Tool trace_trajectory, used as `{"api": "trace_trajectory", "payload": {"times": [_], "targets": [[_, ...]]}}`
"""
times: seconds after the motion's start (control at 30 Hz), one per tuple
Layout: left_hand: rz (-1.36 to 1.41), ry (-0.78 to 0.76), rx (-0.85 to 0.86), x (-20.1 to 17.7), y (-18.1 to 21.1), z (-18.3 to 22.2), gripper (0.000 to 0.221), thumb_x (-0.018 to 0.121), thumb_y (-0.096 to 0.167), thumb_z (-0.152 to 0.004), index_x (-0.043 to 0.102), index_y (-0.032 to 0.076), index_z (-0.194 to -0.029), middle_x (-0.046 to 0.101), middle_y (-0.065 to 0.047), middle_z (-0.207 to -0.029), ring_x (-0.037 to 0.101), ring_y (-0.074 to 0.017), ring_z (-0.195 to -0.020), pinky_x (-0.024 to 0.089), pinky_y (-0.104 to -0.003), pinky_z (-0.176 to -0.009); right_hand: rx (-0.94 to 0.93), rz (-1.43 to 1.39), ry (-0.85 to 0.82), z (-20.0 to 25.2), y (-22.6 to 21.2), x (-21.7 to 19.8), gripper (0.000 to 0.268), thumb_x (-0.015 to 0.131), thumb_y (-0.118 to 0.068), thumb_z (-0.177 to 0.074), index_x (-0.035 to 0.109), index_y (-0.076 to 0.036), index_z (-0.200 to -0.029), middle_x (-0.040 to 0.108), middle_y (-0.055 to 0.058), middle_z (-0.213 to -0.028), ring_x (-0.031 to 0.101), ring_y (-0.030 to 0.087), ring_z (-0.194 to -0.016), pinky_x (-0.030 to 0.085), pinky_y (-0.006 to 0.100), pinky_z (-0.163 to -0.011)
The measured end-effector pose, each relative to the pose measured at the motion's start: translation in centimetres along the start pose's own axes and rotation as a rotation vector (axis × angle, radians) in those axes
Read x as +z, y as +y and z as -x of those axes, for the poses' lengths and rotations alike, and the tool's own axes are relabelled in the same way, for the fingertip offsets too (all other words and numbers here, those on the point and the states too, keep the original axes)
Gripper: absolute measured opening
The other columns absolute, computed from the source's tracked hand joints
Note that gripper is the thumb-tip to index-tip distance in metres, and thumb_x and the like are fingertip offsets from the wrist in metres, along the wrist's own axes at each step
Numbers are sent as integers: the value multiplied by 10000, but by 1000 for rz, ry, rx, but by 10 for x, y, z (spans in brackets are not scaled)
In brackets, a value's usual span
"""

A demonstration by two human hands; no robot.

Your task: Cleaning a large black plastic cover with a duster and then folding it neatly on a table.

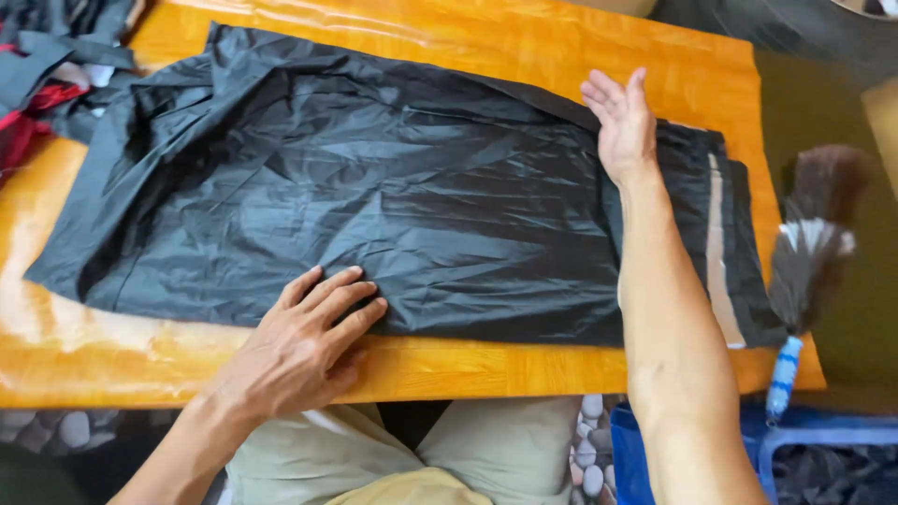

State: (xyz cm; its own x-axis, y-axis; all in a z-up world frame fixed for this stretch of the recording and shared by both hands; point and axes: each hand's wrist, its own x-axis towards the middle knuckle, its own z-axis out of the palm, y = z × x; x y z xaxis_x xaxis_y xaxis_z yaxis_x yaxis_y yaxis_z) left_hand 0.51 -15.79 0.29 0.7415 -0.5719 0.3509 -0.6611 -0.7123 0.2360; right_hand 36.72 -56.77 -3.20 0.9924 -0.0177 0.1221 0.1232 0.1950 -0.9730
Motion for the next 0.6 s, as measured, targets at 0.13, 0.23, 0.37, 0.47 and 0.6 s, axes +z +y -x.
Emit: {"api": "trace_trajectory", "payload": {"times": [0.13,0.23,0.37,0.47,0.6], "targets": [[-141,-11,2,7,-3,-12,769,717,268,-669,573,141,-1414,614,-76,-1343,588,-273,-1290,447,-430,-960,33,-148,41,-6,-12,-13,1056,546,-719,-804,484,115,-1449,497,313,-1528,513,390,-1442,353,422,-1227],[-194,-111,24,14,-16,-19,806,733,209,-631,557,136,-1415,582,-74,-1359,603,-285,-1194,506,-418,-861,-423,656,2,51,-74,18,556,509,-498,-1048,650,-46,-1340,653,142,-1380,589,264,-1318,463,365,-1098],[-285,-176,95,21,-25,-20,661,581,24,-783,526,59,-1441,566,-159,-1365,629,-309,-1088,544,-395,-767,-731,1023,-441,152,-126,44,556,681,-366,-1039,593,54,-1394,594,259,-1359,579,408,-1284,492,526,-1072],[-293,-150,83,38,-35,-13,702,619,185,-754,498,130,-1443,542,-84,-1322,607,-282,-1210,501,-355,-797,-759,1309,-680,228,-111,31,699,848,-487,-773,680,-108,-1335,638,125,-1342,577,329,-1310,469,452,-1058],[-372,30,208,41,-37,-12,523,517,214,-837,572,58,-1333,593,-156,-1246,645,-322,-1158,511,-344,-733,-750,1486,-801,295,-114,-6,682,730,-304,-815,566,-101,-1444,571,169,-1413,541,365,-1332,372,536,-1152]]}}
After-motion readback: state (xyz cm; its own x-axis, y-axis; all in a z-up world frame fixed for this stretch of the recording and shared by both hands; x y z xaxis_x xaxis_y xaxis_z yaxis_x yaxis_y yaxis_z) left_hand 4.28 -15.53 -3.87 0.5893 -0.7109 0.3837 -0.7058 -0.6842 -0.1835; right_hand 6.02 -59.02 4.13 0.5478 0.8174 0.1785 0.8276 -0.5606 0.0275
